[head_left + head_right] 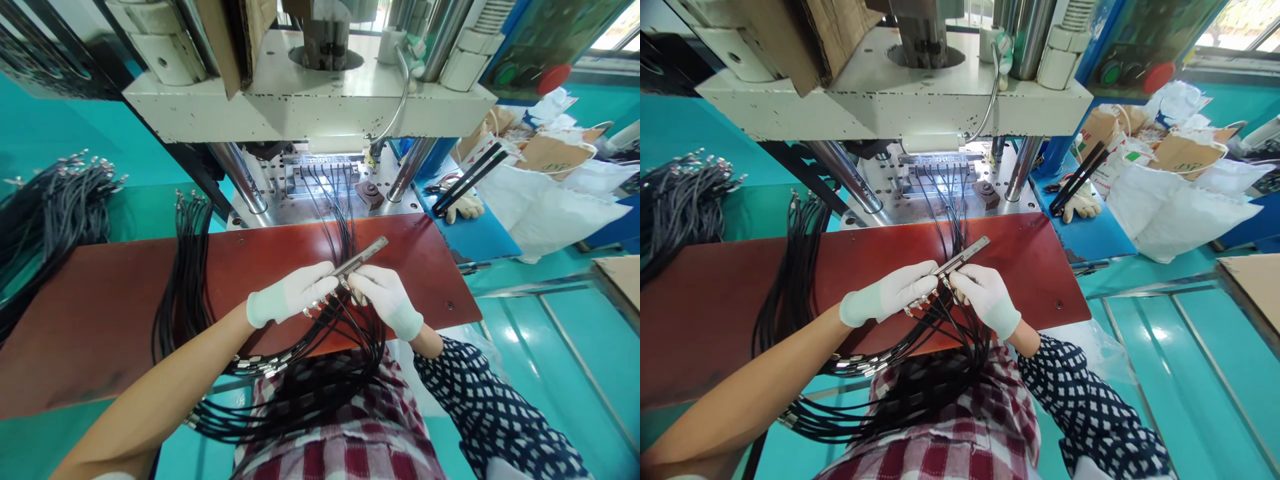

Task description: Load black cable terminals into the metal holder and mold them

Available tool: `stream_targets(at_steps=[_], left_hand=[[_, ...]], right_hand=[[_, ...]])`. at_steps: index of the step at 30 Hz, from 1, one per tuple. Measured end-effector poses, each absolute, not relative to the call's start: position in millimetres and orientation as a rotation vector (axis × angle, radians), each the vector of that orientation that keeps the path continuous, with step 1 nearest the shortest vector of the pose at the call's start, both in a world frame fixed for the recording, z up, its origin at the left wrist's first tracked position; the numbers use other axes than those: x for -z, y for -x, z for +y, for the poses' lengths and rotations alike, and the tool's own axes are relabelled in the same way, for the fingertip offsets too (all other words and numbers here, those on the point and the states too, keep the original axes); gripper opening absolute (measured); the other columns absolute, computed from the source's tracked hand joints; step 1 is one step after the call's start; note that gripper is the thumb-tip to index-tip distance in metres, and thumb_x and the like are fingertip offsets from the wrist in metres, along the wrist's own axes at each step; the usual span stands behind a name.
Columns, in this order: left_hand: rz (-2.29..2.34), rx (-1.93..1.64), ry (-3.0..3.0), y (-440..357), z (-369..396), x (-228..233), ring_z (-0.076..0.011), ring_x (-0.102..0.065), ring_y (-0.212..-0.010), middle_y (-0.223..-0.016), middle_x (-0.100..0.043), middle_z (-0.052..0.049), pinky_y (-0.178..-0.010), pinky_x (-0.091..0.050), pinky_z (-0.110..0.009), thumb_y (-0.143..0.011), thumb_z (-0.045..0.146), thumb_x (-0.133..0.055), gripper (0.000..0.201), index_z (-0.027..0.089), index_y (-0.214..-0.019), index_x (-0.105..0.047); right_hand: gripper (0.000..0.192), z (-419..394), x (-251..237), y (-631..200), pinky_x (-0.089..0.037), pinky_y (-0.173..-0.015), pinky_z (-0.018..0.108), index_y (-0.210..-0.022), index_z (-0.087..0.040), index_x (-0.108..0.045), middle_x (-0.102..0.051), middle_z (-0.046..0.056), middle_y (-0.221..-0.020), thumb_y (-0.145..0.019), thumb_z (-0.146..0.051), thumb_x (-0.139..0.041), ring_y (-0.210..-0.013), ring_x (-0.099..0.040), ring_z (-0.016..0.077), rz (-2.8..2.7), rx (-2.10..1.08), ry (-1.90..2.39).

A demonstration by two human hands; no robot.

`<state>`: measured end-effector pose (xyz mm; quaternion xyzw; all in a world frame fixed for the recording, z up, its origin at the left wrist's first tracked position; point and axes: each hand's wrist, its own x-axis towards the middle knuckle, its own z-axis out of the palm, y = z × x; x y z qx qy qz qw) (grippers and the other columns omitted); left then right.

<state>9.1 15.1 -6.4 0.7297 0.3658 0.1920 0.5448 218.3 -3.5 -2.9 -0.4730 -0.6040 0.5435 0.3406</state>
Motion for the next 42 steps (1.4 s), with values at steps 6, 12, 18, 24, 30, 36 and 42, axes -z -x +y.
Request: stream_targets(at_steps=[6, 12, 18, 24, 30, 36, 42], left_hand=[[0.926, -0.484, -1.779, -11.5, 13.2, 10.6, -0.0094, -0.04, -0.064, -0.072, -0.043, 0.004, -0.063, -0.037, -0.025, -0.099, 0.05, -0.038, 0.038, 0.017, -0.08, -0.042], [0.819, -0.511, -1.605, -7.7, 15.3, 8.8, -0.0087, -0.042, -0.062, -0.073, -0.047, 0.002, -0.057, -0.04, -0.022, -0.099, 0.052, -0.039, 0.041, 0.015, -0.084, -0.05], [0.792, -0.534, -1.549, -4.0, 17.9, 13.9, -0.0079, -0.043, -0.062, -0.074, -0.049, 0.001, -0.054, -0.04, -0.02, -0.098, 0.051, -0.042, 0.04, 0.014, -0.085, -0.053], [0.68, -0.494, -1.024, -3.0, 9.3, -4.2, -0.0052, -0.035, -0.049, -0.07, -0.043, 0.002, -0.038, -0.029, -0.015, -0.093, 0.054, -0.048, 0.039, 0.015, -0.095, -0.052], [0.521, -0.483, -0.833, 13.2, 0.2, -27.7, -0.0033, -0.028, -0.043, -0.061, -0.034, 0.005, -0.035, -0.028, -0.014, -0.088, 0.054, -0.054, 0.039, 0.017, -0.079, -0.047], [0.85, -0.525, -1.299, 17.0, 11.7, -19.3, -0.0061, -0.042, -0.052, -0.072, -0.051, 0.0, -0.04, -0.037, -0.014, -0.096, 0.052, -0.045, 0.039, 0.015, -0.103, -0.056], [0.839, -0.449, -1.432, 13.1, 16.6, -19.2, -0.0072, -0.046, -0.053, -0.071, -0.05, 0.0, -0.041, -0.041, -0.017, -0.096, 0.055, -0.043, 0.044, 0.013, -0.094, -0.054]], right_hand=[[0.033, 3.2, 7.7, -227.2, -0.042, -0.06, 0.025, -0.071, -0.018, -0.054, -0.061, 0.0, -0.066, -0.094, -0.041, -0.05, -0.06, -0.054, 0.0116, -1.567, -1.459, 1.214], [0.062, 4.2, 22.3, -278.0, -0.053, -0.075, 0.032, -0.131, -0.019, -0.044, -0.069, 0.012, -0.107, -0.092, -0.067, -0.041, -0.09, -0.068, 0.0214, -1.135, -1.354, 1.258], [0.036, -26.4, 24.7, -290.5, -0.048, -0.076, 0.031, -0.108, -0.021, -0.064, -0.07, 0.005, -0.099, -0.084, -0.049, -0.064, -0.081, -0.062, 0.017, -1.489, -1.02, 1.644], [0.018, -23.2, 17.8, -262.1, -0.039, -0.056, 0.023, -0.088, -0.016, -0.065, -0.066, 0.0, -0.075, -0.075, -0.027, -0.07, -0.061, -0.052, 0.0092, -1.349, -1.353, 1.458], [0.033, -7.7, 6.6, -267.5, -0.014, -0.04, 0.018, -0.082, -0.017, -0.054, -0.058, -0.002, -0.068, -0.072, -0.038, -0.078, -0.045, -0.026, 0.002, -0.827, -1.861, 1.055], [0.029, -3.2, 3.1, -264.4, -0.02, -0.044, 0.013, -0.09, -0.018, -0.062, -0.054, -0.002, -0.072, -0.073, -0.029, -0.082, -0.05, -0.025, 0.0012, -0.597, -2.036, 0.629], [0.034, 2.7, 5.2, -244.5, -0.015, -0.042, 0.018, -0.09, -0.011, -0.069, -0.057, 0.003, -0.069, -0.075, -0.04, -0.077, -0.049, -0.028, 0.0022, -0.89, -2.069, 0.876]])
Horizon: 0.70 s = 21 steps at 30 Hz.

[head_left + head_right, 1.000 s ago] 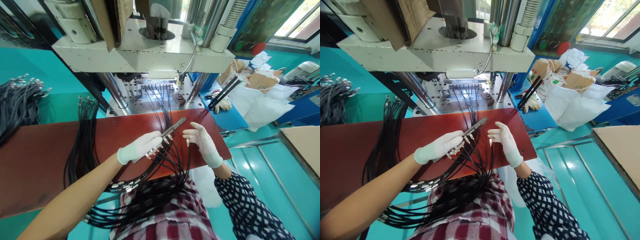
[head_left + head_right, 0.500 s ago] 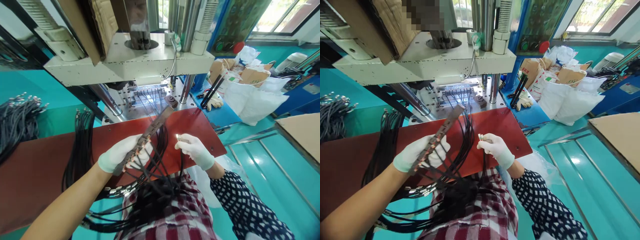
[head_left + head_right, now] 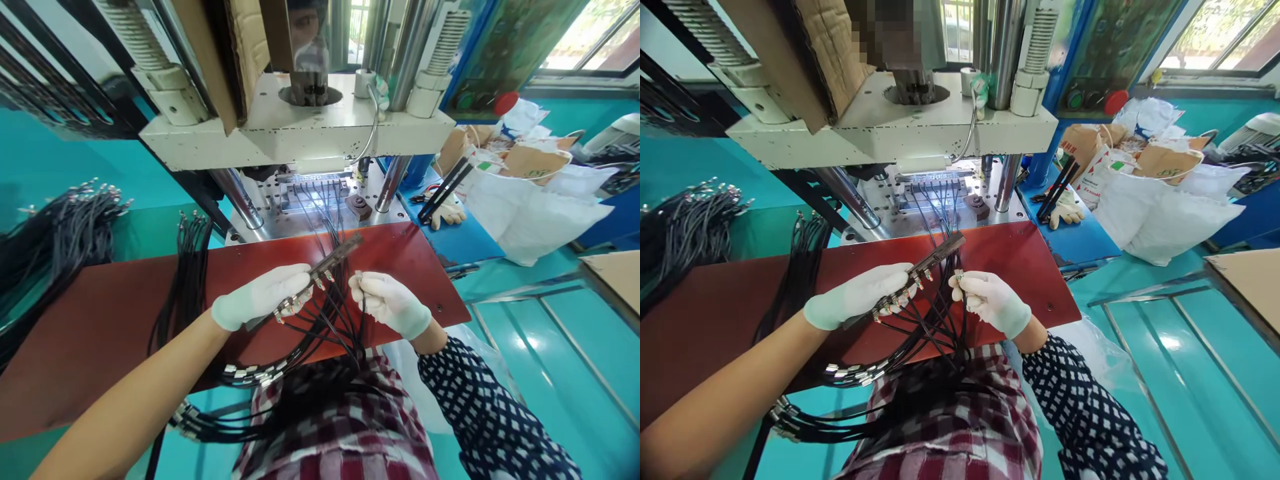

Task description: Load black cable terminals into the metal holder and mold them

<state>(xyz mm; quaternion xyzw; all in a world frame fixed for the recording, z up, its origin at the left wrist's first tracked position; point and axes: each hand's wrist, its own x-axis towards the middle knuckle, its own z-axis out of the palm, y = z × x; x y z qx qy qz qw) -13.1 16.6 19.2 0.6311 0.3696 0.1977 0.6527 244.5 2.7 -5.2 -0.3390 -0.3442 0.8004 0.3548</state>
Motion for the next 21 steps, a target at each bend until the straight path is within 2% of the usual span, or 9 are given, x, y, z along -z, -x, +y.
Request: stream_targets(at_steps=[4, 7, 9, 11, 16, 21], left_hand=[[0.794, -0.42, -1.463, 9.2, 14.1, -26.7, -0.0069, -0.046, -0.052, -0.068, -0.049, 0.002, -0.041, -0.042, -0.017, -0.096, 0.056, -0.042, 0.044, 0.013, -0.086, -0.051], [0.805, -0.403, -1.457, 7.6, 14.3, -29.3, -0.0068, -0.045, -0.051, -0.067, -0.049, 0.002, -0.042, -0.042, -0.018, -0.095, 0.056, -0.043, 0.044, 0.014, -0.084, -0.049], [0.814, -0.388, -1.454, 7.7, 14.9, -28.9, -0.007, -0.045, -0.052, -0.068, -0.048, 0.003, -0.043, -0.042, -0.018, -0.095, 0.055, -0.045, 0.042, 0.015, -0.083, -0.048], [0.829, -0.371, -1.458, 8.5, 15.2, -27.6, -0.0074, -0.045, -0.054, -0.069, -0.048, 0.003, -0.045, -0.042, -0.018, -0.095, 0.055, -0.046, 0.04, 0.016, -0.084, -0.048], [0.88, -0.35, -1.623, 9.2, 14.0, -26.9, -0.0088, -0.043, -0.058, -0.072, -0.045, 0.003, -0.05, -0.039, -0.021, -0.097, 0.054, -0.041, 0.04, 0.017, -0.084, -0.046], [1.03, -0.284, -2.014, 7.9, 14.9, -25.7, -0.011, -0.041, -0.064, -0.074, -0.047, 0.002, -0.061, -0.034, -0.026, -0.099, 0.051, -0.037, 0.038, 0.017, -0.083, -0.045]], right_hand=[[0.026, 1.8, -2.4, -228.6, -0.014, -0.042, 0.022, -0.074, -0.012, -0.066, -0.057, 0.001, -0.066, -0.074, -0.037, -0.073, -0.047, -0.028, 0.0032, -1.089, -1.845, 1.077], [0.021, -0.4, -6.6, -218.4, -0.027, -0.047, 0.022, -0.066, -0.015, -0.062, -0.056, -0.001, -0.063, -0.072, -0.033, -0.071, -0.052, -0.038, 0.0063, -1.158, -1.615, 1.168], [0.019, -1.1, -8.6, -214.3, -0.036, -0.055, 0.023, -0.067, -0.015, -0.063, -0.057, -0.001, -0.064, -0.07, -0.033, -0.072, -0.059, -0.046, 0.0092, -1.169, -1.535, 1.198], [0.02, -1.2, -11.3, -212.5, -0.04, -0.061, 0.025, -0.067, -0.016, -0.063, -0.059, -0.001, -0.065, -0.07, -0.033, -0.073, -0.063, -0.049, 0.0111, -1.177, -1.511, 1.228], [0.022, -1.2, -19.8, -214.2, -0.04, -0.062, 0.026, -0.061, -0.017, -0.057, -0.056, -0.002, -0.059, -0.073, -0.032, -0.068, -0.06, -0.047, 0.0109, -1.275, -1.473, 1.261], [0.018, -0.3, -17.8, -214.9, -0.041, -0.062, 0.026, -0.063, -0.016, -0.059, -0.058, -0.001, -0.062, -0.074, -0.029, -0.067, -0.061, -0.049, 0.011, -1.336, -1.464, 1.247]])
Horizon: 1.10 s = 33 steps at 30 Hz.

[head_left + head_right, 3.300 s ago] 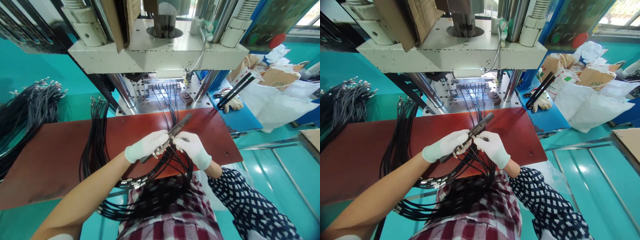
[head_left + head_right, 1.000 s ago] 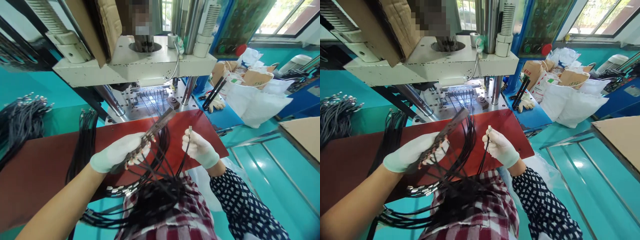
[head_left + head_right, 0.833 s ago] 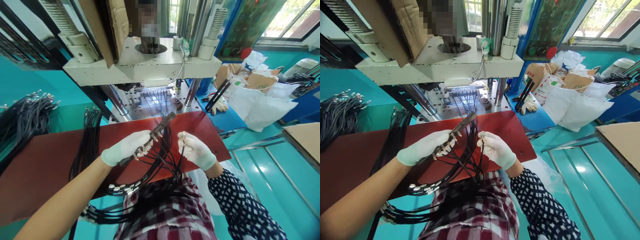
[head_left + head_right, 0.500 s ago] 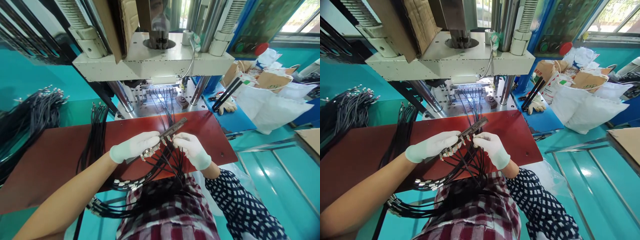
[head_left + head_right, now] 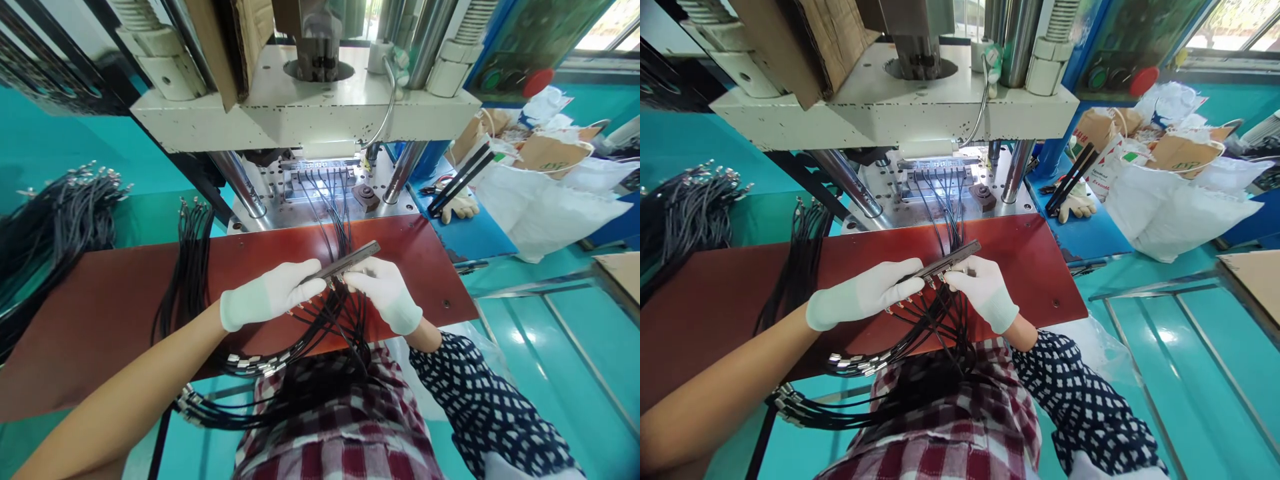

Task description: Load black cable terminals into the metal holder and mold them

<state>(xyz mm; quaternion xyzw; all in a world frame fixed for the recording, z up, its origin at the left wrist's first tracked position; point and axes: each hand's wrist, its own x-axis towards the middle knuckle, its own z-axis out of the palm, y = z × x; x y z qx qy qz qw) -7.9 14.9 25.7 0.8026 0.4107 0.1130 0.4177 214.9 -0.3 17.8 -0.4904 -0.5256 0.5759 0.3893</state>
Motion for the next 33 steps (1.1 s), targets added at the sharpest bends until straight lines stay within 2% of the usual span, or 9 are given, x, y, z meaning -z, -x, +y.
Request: stream_targets(at_steps=[5, 9, 12, 15, 18, 21, 25, 30, 33], left_hand=[[1.01, -0.291, -1.968, 7.8, 17.9, -19.7, -0.0114, -0.043, -0.064, -0.074, -0.047, 0.002, -0.061, -0.036, -0.026, -0.098, 0.052, -0.037, 0.039, 0.017, -0.084, -0.046], [0.932, -0.355, -1.724, 10.2, 16.8, -15.7, -0.0098, -0.043, -0.062, -0.073, -0.044, 0.003, -0.056, -0.038, -0.023, -0.098, 0.053, -0.039, 0.039, 0.017, -0.084, -0.046], [0.908, -0.403, -1.604, 13.3, 14.3, -13.4, -0.0087, -0.041, -0.06, -0.072, -0.045, 0.003, -0.054, -0.038, -0.021, -0.097, 0.052, -0.044, 0.037, 0.017, -0.083, -0.047], [0.87, -0.428, -1.525, 17.5, 11.2, -14.6, -0.0086, -0.042, -0.059, -0.072, -0.047, 0.002, -0.05, -0.039, -0.019, -0.097, 0.052, -0.044, 0.037, 0.016, -0.088, -0.05], [0.83, -0.419, -1.501, 24.6, 7.9, -21.8, -0.009, -0.045, -0.057, -0.075, -0.052, -0.001, -0.046, -0.039, -0.019, -0.097, 0.053, -0.041, 0.04, 0.014, -0.096, -0.053], [0.815, -0.438, -1.543, 35.0, 5.9, -31.8, -0.0104, -0.048, -0.06, -0.078, -0.056, -0.003, -0.048, -0.041, -0.02, -0.096, 0.053, -0.04, 0.043, 0.013, -0.1, -0.055], [0.891, -0.482, -1.564, 41.5, 6.0, -38.6, -0.01, -0.046, -0.06, -0.074, -0.054, -0.002, -0.05, -0.04, -0.02, -0.096, 0.052, -0.042, 0.041, 0.014, -0.095, -0.055], [1.051, -0.475, -1.563, 21.0, 8.3, -29.1, -0.0095, -0.042, -0.059, -0.07, -0.046, 0.002, -0.051, -0.04, -0.02, -0.095, 0.055, -0.044, 0.039, 0.017, -0.086, -0.049], [1.105, -0.461, -1.713, 8.0, 10.6, -19.4, -0.01, -0.043, -0.061, -0.07, -0.047, 0.003, -0.055, -0.04, -0.022, -0.096, 0.054, -0.044, 0.04, 0.017, -0.081, -0.047]], right_hand=[[0.017, 1.2, -10.4, -220.1, -0.048, -0.074, 0.028, -0.078, -0.015, -0.068, -0.068, 0.002, -0.079, -0.075, -0.031, -0.069, -0.077, -0.06, 0.0153, -1.362, -1.419, 1.309], [0.036, -0.6, -4.8, -235.4, -0.049, -0.085, 0.031, -0.106, -0.016, -0.069, -0.072, 0.006, -0.104, -0.074, -0.033, -0.072, -0.094, -0.064, 0.0184, -1.343, -1.581, 1.239], [0.03, -6.0, 1.5, -243.6, -0.048, -0.069, 0.027, -0.101, -0.016, -0.07, -0.071, 0.005, -0.094, -0.076, -0.033, -0.069, -0.078, -0.062, 0.0149, -1.362, -1.633, 1.257], [0.024, -11.3, 7.4, -244.2, -0.038, -0.053, 0.022, -0.093, -0.015, -0.072, -0.069, 0.005, -0.086, -0.081, -0.034, -0.064, -0.064, -0.052, 0.0096, -1.357, -1.638, 1.252], [0.029, -7.5, 10.4, -248.9, -0.024, -0.042, 0.02, -0.094, -0.015, -0.068, -0.068, 0.005, -0.081, -0.083, -0.042, -0.065, -0.054, -0.042, 0.0063, -1.135, -1.689, 1.223], [0.037, 6.6, 10.9, -269.4, -0.017, -0.038, 0.018, -0.093, -0.017, -0.066, -0.062, 0.001, -0.074, -0.073, -0.046, -0.076, -0.048, -0.032, 0.0035, -0.799, -1.611, 1.17], [0.046, 21.5, 9.3, -294.7, -0.016, -0.036, 0.014, -0.088, -0.018, -0.065, -0.054, -0.005, -0.067, -0.056, -0.042, -0.088, -0.046, -0.022, 0.0008, -0.531, -1.475, 1.087], [0.039, 13.8, 1.9, -264.7, -0.018, -0.036, 0.019, -0.1, -0.019, -0.066, -0.061, -0.001, -0.067, -0.073, -0.044, -0.075, -0.045, -0.032, 0.0043, -0.872, -1.347, 1.287], [0.023, 10.2, -3.3, -240.0, -0.029, -0.042, 0.022, -0.088, -0.017, -0.067, -0.064, 0.0, -0.062, -0.079, -0.038, -0.068, -0.046, -0.04, 0.0073, -1.213, -1.24, 1.396]])
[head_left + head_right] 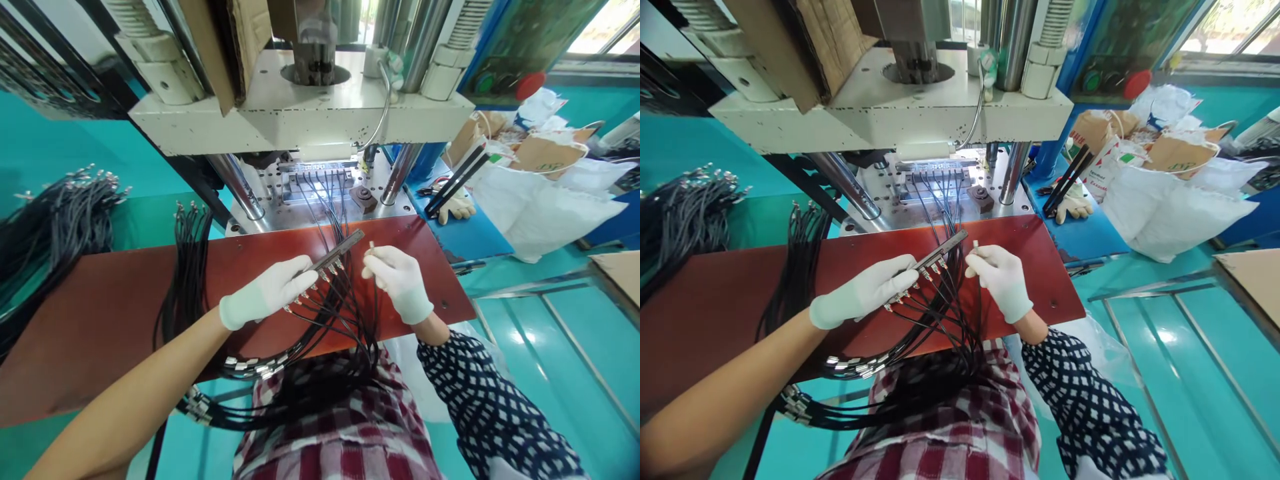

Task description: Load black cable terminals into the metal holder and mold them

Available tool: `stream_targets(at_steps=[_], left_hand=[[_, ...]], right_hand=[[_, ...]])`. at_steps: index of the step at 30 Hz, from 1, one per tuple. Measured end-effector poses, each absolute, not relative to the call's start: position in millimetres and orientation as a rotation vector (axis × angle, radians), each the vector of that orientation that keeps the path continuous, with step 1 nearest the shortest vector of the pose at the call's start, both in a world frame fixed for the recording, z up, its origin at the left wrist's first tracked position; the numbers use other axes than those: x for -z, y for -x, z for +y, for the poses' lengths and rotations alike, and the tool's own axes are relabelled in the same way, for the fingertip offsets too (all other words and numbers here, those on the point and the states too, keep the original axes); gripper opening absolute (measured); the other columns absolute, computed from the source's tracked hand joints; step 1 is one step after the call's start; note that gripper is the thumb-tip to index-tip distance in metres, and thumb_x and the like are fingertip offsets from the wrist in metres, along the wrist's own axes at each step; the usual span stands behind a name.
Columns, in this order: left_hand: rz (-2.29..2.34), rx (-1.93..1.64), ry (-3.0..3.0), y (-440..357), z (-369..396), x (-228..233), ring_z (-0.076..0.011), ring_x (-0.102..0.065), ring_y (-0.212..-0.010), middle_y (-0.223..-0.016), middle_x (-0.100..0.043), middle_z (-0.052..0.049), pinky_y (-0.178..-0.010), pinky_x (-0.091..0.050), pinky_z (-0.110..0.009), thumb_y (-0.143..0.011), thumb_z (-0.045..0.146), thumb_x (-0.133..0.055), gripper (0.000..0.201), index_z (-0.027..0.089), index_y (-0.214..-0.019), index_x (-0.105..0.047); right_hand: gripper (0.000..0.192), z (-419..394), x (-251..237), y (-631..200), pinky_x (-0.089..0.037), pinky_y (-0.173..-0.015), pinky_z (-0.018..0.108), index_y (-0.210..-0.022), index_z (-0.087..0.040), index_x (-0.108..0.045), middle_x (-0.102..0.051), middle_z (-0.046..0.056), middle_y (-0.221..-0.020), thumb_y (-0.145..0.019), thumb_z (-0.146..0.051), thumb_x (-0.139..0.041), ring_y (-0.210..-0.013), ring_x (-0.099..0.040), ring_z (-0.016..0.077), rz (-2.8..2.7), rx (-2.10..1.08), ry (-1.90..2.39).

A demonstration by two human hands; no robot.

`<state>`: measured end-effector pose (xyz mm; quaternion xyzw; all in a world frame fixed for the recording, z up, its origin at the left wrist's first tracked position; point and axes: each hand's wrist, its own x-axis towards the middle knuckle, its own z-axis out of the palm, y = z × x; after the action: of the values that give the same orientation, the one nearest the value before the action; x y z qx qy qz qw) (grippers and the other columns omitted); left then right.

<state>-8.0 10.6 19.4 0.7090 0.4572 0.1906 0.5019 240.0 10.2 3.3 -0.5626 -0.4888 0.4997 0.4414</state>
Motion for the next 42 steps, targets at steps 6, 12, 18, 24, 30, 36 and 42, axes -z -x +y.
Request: stream_targets(at_steps=[6, 12, 18, 24, 30, 36, 42], left_hand=[[0.98, -0.433, -1.505, 6.8, 13.5, -3.2, -0.009, -0.045, -0.058, -0.071, -0.048, 0.002, -0.05, -0.04, -0.021, -0.095, 0.057, -0.042, 0.042, 0.016, -0.087, -0.049], [0.917, -0.452, -1.454, 8.3, 14.1, 3.0, -0.0078, -0.045, -0.056, -0.07, -0.049, 0.002, -0.048, -0.038, -0.019, -0.096, 0.057, -0.041, 0.044, 0.015, -0.087, -0.051], [1.018, -0.401, -1.598, 7.8, 13.3, 2.0, -0.01, -0.045, -0.061, -0.072, -0.047, 0.003, -0.054, -0.04, -0.022, -0.096, 0.057, -0.04, 0.042, 0.017, -0.087, -0.047], [1.069, -0.401, -1.863, 7.2, 15.6, -0.6, -0.0109, -0.04, -0.063, -0.071, -0.044, 0.003, -0.059, -0.036, -0.025, -0.098, 0.052, -0.035, 0.04, 0.018, -0.081, -0.044], [1.086, -0.419, -1.784, 7.3, 10.9, -0.4, -0.0111, -0.04, -0.062, -0.07, -0.045, 0.003, -0.06, -0.035, -0.026, -0.099, 0.05, -0.035, 0.038, 0.018, -0.08, -0.044], [1.091, -0.422, -1.887, 10.7, 9.7, 6.2, -0.0113, -0.039, -0.064, -0.072, -0.043, 0.004, -0.064, -0.032, -0.028, -0.1, 0.048, -0.034, 0.037, 0.018, -0.08, -0.043], [1.088, -0.455, -1.9, 11.4, 7.4, 7.7, -0.0109, -0.037, -0.065, -0.072, -0.041, 0.004, -0.064, -0.03, -0.028, -0.1, 0.049, -0.034, 0.037, 0.018, -0.08, -0.041]], right_hand=[[0.024, 17.4, -2.4, -230.2, -0.04, -0.058, 0.026, -0.072, -0.018, -0.069, -0.051, -0.003, -0.049, -0.086, -0.032, -0.055, -0.052, -0.047, 0.0118, -1.574, -1.161, 1.328], [0.025, 20.4, 0.4, -221.7, -0.034, -0.056, 0.026, -0.06, -0.018, -0.058, -0.053, -0.002, -0.05, -0.083, -0.025, -0.051, -0.052, -0.042, 0.0112, -1.481, -1.281, 1.256], [0.023, 19.7, 1.4, -216.2, -0.037, -0.06, 0.027, -0.065, -0.018, -0.059, -0.055, -0.002, -0.051, -0.085, -0.027, -0.051, -0.053, -0.045, 0.0117, -1.484, -1.275, 1.257], [0.026, 21.5, 8.4, -220.6, -0.042, -0.065, 0.026, -0.07, -0.019, -0.059, -0.057, -0.002, -0.058, -0.091, -0.031, -0.049, -0.06, -0.052, 0.0125, -1.677, -1.139, 1.291], [0.014, 8.8, 10.8, -221.7, -0.041, -0.065, 0.024, -0.087, -0.02, -0.07, -0.067, -0.002, -0.069, -0.087, -0.025, -0.057, -0.057, -0.053, 0.0107, -1.987, -0.389, 1.458], [0.019, 10.6, 15.8, -216.4, -0.035, -0.062, 0.027, -0.066, -0.019, -0.064, -0.056, -0.003, -0.054, -0.084, -0.021, -0.057, -0.053, -0.05, 0.011, -2.098, 0.095, 1.415], [0.017, 8.5, 11.6, -217.4, -0.035, -0.063, 0.028, -0.071, -0.019, -0.066, -0.058, -0.004, -0.057, -0.086, -0.02, -0.057, -0.054, -0.05, 0.0107, -2.118, 0.085, 1.417]])
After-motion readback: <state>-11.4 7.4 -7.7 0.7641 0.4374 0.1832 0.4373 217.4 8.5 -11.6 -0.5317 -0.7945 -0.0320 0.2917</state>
